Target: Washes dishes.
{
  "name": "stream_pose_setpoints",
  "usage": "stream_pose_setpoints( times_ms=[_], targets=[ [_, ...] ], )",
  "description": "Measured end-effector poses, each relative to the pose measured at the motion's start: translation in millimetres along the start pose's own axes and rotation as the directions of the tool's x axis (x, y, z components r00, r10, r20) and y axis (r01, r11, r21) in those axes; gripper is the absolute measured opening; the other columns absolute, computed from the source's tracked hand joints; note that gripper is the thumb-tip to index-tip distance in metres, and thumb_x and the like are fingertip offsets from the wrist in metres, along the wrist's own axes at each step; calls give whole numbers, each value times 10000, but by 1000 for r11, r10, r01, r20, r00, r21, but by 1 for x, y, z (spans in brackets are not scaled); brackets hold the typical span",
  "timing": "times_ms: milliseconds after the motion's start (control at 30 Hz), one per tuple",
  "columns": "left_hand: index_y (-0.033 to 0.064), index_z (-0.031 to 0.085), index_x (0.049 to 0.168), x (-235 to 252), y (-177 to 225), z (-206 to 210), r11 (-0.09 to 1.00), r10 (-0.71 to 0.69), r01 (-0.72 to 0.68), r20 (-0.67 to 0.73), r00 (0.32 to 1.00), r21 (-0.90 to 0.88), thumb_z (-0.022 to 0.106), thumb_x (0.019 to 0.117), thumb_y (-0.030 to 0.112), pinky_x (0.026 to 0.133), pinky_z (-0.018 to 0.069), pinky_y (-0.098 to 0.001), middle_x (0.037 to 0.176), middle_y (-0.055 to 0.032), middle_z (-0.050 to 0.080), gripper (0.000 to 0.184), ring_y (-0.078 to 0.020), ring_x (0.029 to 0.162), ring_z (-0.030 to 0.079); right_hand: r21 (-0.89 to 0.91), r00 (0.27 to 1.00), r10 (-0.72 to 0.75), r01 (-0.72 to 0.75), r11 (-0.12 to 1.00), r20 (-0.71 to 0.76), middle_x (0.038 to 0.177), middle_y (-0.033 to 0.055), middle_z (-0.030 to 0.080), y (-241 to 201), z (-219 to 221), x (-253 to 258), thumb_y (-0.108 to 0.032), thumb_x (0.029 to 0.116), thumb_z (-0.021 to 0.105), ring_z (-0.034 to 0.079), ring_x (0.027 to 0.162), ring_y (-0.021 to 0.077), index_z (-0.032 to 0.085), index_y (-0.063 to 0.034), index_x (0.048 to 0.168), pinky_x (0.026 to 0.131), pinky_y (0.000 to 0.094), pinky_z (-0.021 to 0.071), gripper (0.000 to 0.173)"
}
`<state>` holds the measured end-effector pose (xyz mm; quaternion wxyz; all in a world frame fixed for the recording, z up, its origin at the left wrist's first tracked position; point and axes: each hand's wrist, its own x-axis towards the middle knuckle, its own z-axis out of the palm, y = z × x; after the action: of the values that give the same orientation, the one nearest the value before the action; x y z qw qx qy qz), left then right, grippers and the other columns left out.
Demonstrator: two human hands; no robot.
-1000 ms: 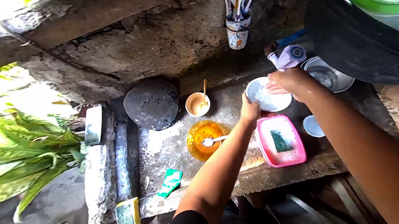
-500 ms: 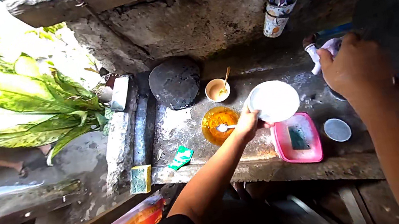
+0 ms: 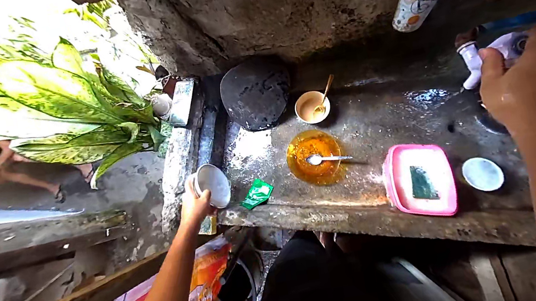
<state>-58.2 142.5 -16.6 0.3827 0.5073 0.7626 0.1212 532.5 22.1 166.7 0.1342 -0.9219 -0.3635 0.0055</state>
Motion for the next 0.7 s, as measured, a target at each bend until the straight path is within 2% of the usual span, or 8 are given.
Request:
stream_pose_setpoints(
  times_ms=[100,200,367,467,533,567,633,700],
  targets=[
    [296,364,1580,4,28,20,916,87,-57,-60,994,398,681,908,368,843,561,-631,1452,-308,471,746,-447,1020,673,17,1000,13,-13,1000,2,1206,491,538,0,0,-1,-452,1088,432,536,1147,690,432,148,1376,877,813,424,665],
    [344,336,1588,0,62,68,834,133,-123,21,991,537,641,918,482,842,554,-644,1474,-323,452,748,-474,1024,672,17,1000,23,-23,1000,-9,1189,487,550,1,-1,-4,-452,1085,448,549,1135,684,449,137,1369,872,807,429,654],
    [337,319,1605,-23,89,117,875,163,-168,50,985,455,607,949,479,831,573,-597,1490,-295,449,730,-426,1005,690,22,999,29,-29,999,-27,1145,467,581,7,0,-5,-456,1077,470,576,1092,672,467,111,1381,846,792,449,643],
    [206,375,1583,-36,69,123,932,240,-234,13,971,277,587,979,487,937,531,-622,1449,-282,501,699,-443,1160,631,37,999,47,-46,998,-24,1157,446,593,6,1,-5,-447,1076,480,582,1109,651,479,98,1386,864,777,454,627],
    [84,363,1566,-43,50,128,954,298,-298,0,955,-17,584,1013,399,1042,496,-552,1450,-242,527,674,-352,1267,588,41,999,53,-52,998,-12,1175,445,588,4,0,-4,-445,1079,479,583,1122,640,471,94,1398,880,767,459,627],
    [81,319,1572,-48,43,131,946,286,-280,12,958,-164,564,1031,367,960,557,-476,1386,-197,587,660,-263,1153,650,40,999,52,-52,998,-11,1174,440,591,3,0,-4,-447,1078,480,592,1116,632,467,91,1403,876,761,467,628],
    [146,269,1573,-61,35,142,903,215,-168,77,974,-396,507,1066,344,528,549,-374,1030,-146,664,594,-181,619,618,50,998,58,-58,997,-11,1187,423,598,3,1,-3,-446,1074,493,603,1115,613,462,84,1425,880,747,477,637],
    [163,253,1570,-74,34,153,876,182,-54,223,958,-480,449,1092,319,454,531,-380,964,-161,665,539,-209,519,594,62,998,54,-53,997,-14,1212,403,602,3,1,-2,-434,1074,501,609,1128,590,469,87,1425,902,731,483,630]
  ],
)
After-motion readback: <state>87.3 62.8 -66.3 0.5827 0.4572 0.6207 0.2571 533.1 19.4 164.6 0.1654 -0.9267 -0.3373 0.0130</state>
